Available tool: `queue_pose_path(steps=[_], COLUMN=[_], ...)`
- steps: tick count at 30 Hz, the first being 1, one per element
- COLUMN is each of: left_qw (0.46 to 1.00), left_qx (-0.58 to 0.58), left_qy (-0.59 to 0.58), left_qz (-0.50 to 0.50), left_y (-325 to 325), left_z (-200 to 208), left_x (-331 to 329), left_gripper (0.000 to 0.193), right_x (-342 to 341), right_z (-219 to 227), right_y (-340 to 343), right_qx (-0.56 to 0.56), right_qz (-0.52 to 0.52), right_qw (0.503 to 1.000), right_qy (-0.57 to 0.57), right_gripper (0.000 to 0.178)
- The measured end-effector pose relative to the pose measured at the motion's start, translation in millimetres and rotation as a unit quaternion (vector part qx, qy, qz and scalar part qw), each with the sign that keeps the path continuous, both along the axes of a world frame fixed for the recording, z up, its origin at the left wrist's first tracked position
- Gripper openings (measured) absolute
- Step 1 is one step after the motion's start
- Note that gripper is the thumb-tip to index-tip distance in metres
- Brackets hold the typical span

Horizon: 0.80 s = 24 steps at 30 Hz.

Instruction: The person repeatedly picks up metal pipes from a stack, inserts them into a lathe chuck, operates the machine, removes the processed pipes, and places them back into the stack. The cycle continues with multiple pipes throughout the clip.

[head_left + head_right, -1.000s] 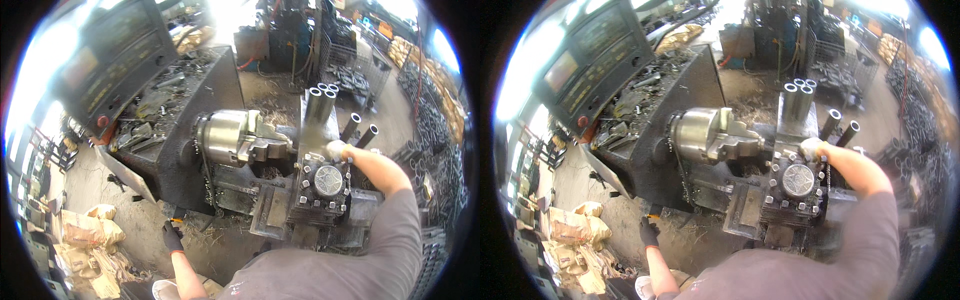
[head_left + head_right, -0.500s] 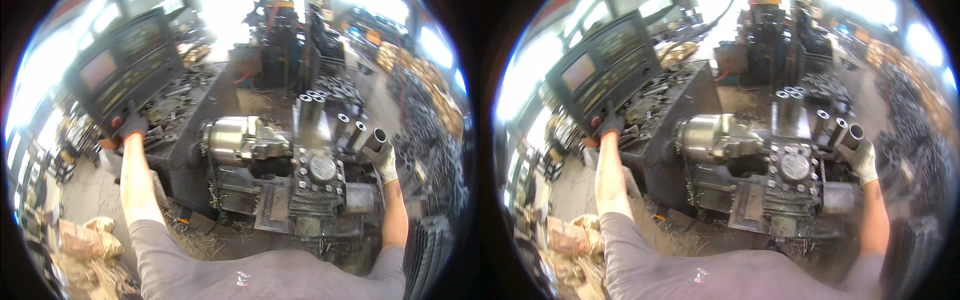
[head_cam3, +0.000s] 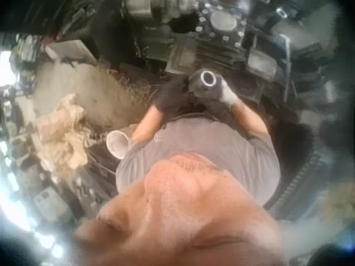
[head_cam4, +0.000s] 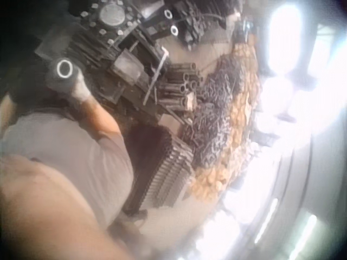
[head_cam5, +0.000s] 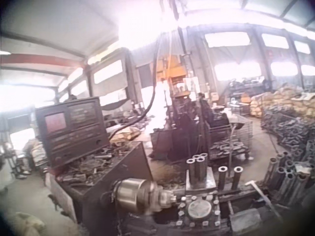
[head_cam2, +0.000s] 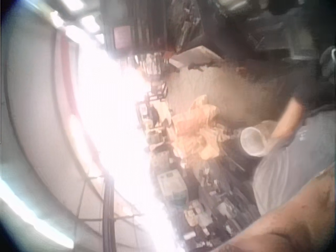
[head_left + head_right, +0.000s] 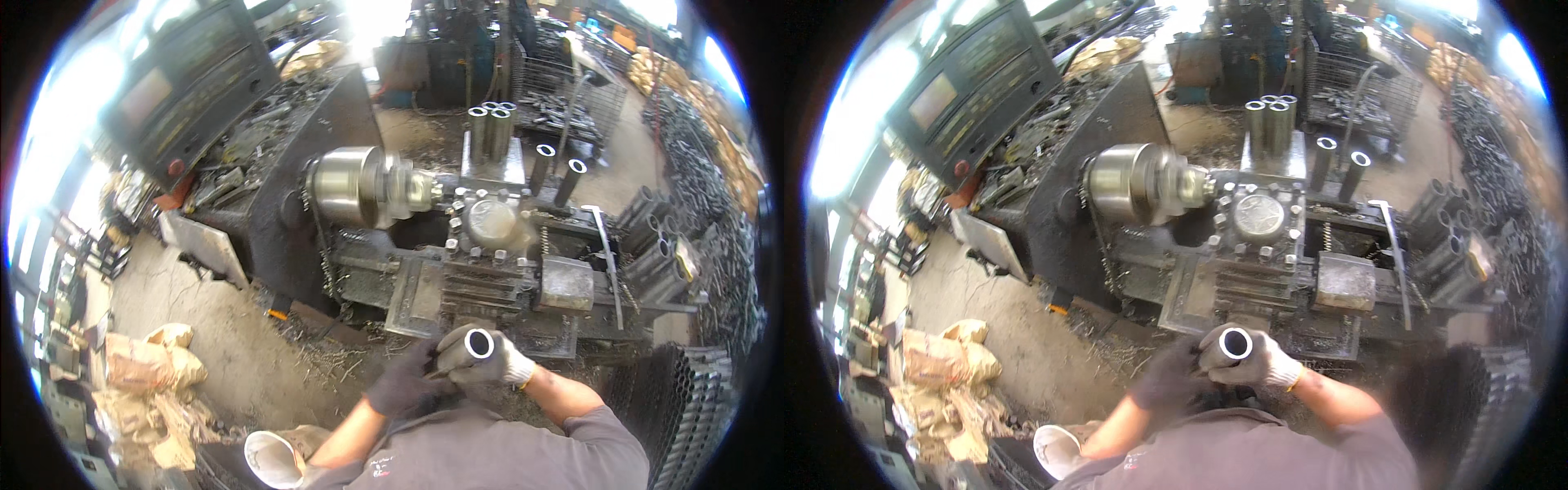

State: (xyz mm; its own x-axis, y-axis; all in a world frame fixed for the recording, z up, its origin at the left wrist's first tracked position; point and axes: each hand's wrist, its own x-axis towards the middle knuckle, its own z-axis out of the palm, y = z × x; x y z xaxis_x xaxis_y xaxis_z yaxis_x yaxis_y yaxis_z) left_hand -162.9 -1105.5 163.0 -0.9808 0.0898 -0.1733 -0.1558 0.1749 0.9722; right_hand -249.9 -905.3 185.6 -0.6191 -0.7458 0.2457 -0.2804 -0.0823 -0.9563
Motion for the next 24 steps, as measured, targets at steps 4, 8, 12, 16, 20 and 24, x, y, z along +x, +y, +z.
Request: queue_pose_path(steps=[4, 8, 12, 16, 20, 24], left_qw=[0.974, 0.937, 0.832, 0.627, 0.595, 0.519], left_qx=[-0.216, -0.272, -0.22, -0.101, -0.22, -0.199], left_qy=[-0.045, -0.174, -0.321, -0.419, -0.546, -0.614], left_qz=[0.04, 0.131, 0.394, 0.649, 0.547, 0.561], left_y=[4, -24, -37, 22, 127, 231], left_z=[-43, -145, -275, -372, -406, -401], left_x=[64, 172, 368, 602, 769, 813], left_gripper=[0.062, 0.05, 0.049, 0.052, 0.048, 0.043], right_x=[32, 71, 115, 200, 325, 441], right_z=[-39, -60, -67, -70, -74, -64], right_y=[-27, -53, -106, -176, -238, -275], right_qx=[0.096, 0.128, 0.148, 0.202, 0.157, 0.156], right_qz=[0.058, 0.112, 0.184, 0.318, 0.453, 0.635], right_qw=[0.986, 0.984, 0.972, 0.925, 0.867, 0.744], right_qy=[-0.121, -0.046, 0.019, 0.044, 0.137, 0.139], right_gripper=[0.044, 0.044, 0.041, 0.044, 0.044, 0.042])
